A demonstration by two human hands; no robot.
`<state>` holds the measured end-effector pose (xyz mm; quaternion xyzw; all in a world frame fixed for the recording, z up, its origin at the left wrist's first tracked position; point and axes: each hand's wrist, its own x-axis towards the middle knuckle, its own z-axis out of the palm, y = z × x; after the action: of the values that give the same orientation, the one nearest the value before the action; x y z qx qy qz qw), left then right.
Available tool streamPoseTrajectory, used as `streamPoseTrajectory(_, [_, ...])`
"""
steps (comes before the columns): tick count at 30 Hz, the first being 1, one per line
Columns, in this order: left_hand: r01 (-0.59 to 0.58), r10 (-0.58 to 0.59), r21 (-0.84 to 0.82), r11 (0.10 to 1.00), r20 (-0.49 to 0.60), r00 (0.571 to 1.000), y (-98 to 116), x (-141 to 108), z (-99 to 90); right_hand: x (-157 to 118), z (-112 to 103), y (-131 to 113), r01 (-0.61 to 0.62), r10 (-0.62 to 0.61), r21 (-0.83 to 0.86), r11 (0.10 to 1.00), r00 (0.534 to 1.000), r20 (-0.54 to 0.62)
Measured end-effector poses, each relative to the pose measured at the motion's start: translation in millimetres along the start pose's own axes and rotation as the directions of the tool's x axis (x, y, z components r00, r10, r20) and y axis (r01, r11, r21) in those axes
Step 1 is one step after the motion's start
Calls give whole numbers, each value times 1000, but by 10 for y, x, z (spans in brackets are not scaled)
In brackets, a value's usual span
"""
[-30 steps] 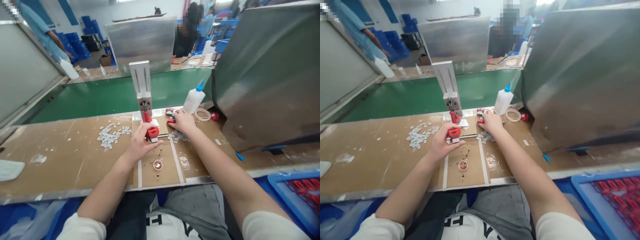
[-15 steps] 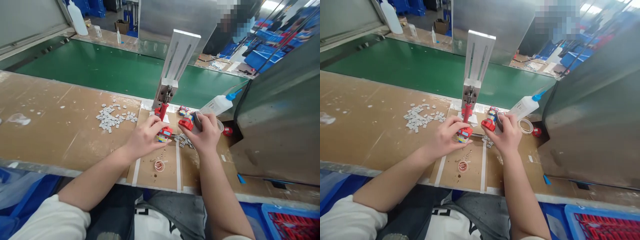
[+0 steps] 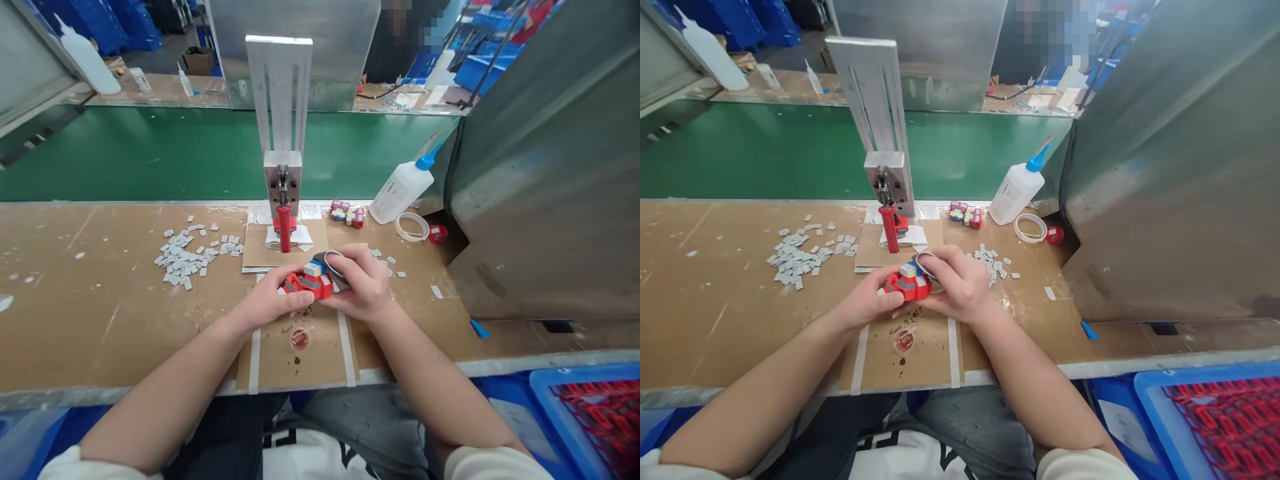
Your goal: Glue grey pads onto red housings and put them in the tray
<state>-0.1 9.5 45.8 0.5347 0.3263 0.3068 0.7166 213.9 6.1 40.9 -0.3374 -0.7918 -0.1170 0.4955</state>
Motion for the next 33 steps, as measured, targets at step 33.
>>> streamPoseTrajectory(33, [-60,65,56,997,-103,992,-31,-31,-77,112,-137,-15,44,-46,252,967,999,2])
